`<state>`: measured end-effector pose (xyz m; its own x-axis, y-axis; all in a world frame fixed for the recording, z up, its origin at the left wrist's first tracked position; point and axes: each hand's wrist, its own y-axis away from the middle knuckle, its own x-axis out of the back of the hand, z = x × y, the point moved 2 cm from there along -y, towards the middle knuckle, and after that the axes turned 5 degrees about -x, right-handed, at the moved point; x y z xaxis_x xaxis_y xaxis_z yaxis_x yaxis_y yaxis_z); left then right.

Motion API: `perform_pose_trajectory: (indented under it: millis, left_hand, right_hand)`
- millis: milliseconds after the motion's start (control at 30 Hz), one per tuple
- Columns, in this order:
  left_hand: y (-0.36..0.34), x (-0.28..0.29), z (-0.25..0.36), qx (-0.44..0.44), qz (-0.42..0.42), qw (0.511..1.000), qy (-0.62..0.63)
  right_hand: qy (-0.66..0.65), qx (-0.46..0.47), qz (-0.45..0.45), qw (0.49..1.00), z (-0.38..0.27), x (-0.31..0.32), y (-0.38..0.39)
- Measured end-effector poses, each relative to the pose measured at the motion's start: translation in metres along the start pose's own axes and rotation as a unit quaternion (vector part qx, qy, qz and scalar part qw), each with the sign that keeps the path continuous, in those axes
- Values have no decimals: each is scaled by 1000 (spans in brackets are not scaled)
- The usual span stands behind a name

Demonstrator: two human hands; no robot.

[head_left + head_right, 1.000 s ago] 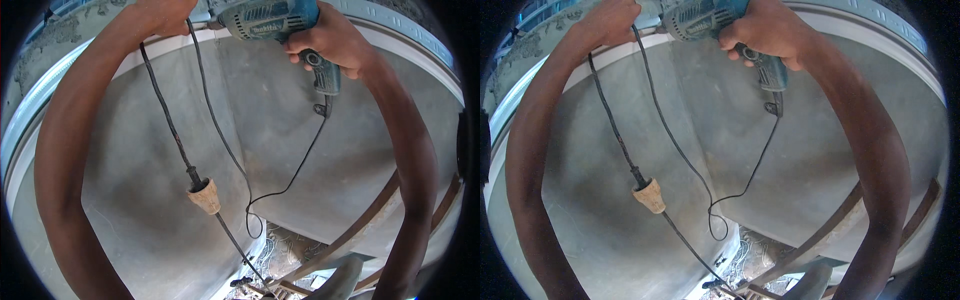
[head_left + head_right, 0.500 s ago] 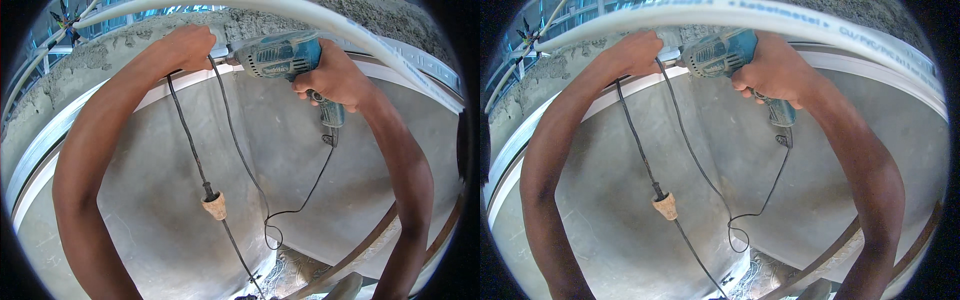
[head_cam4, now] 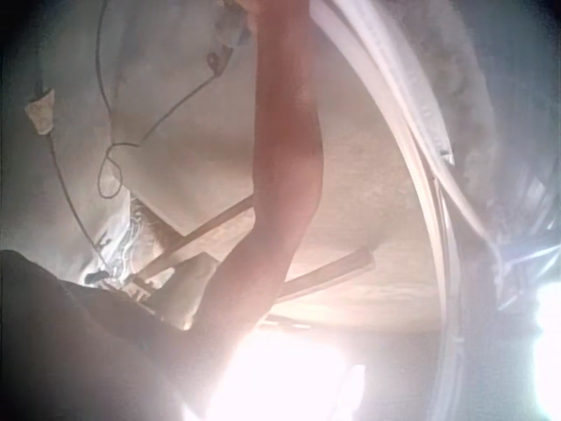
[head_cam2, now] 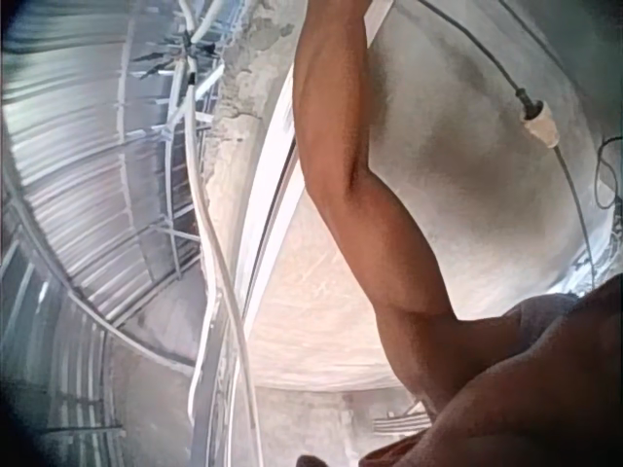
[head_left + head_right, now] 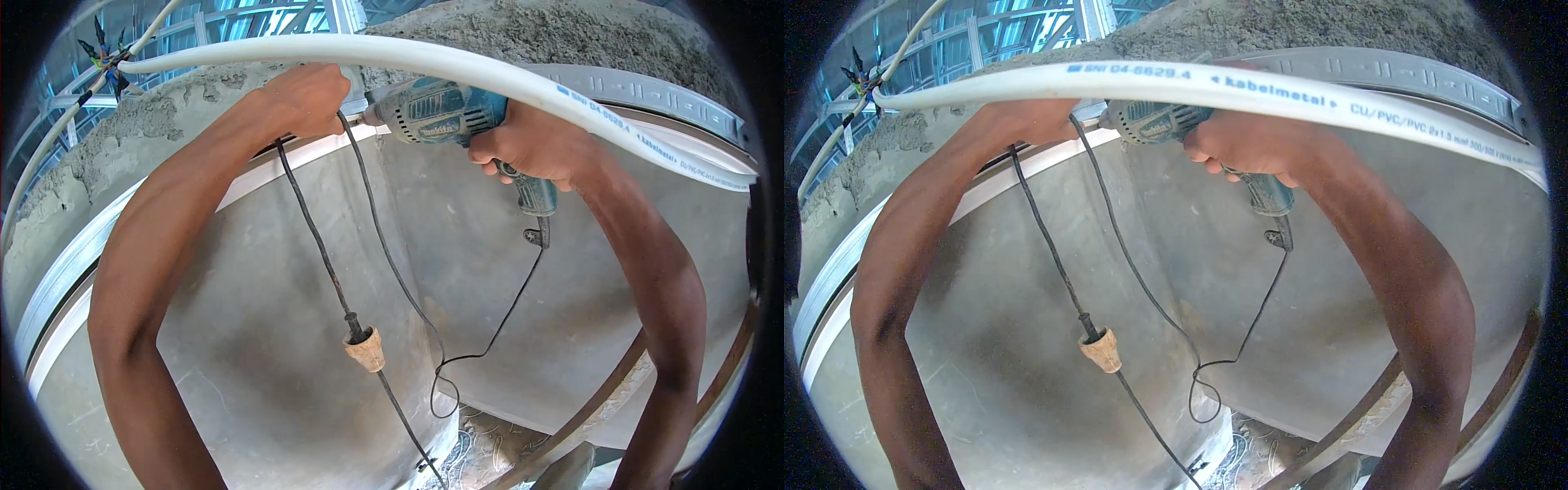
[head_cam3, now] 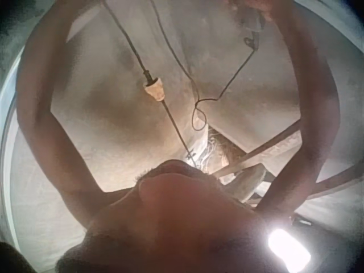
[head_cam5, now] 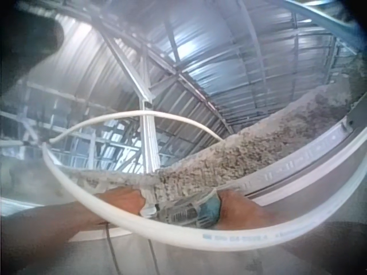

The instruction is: The person installs metal ceiling trim pieces by aligning them against the top of the wall and driving screws through the trim into the structure using a power drill.

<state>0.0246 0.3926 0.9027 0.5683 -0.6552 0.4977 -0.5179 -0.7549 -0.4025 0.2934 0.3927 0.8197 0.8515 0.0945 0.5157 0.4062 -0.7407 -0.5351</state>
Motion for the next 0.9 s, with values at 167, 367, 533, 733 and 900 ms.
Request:
perform_pose_trajectory:
  millis: [167, 367, 533, 733, 900]
  left_hand:
    - [-4, 4, -2, -7, 12, 1000, -5]
    - [-9, 19, -7, 1, -9, 1000, -3]
    - [-10, 31, -5, 3, -39, 999, -8]
    - [-14, 47, 11, 20, -120, 992, -12]
    - [-6, 32, 5, 0, -78, 997, -23]
  right_hand:
    - [-7, -2, 24, 1000, -1, 1, 2]
    - [1, 2, 9, 1000, -12, 17, -2]
    - [27, -18, 3, 999, -11, 20, -7]
    - [-7, 24, -19, 1000, -1, 20, -9]
    - [-45, 69, 12, 997, -2, 12, -3]
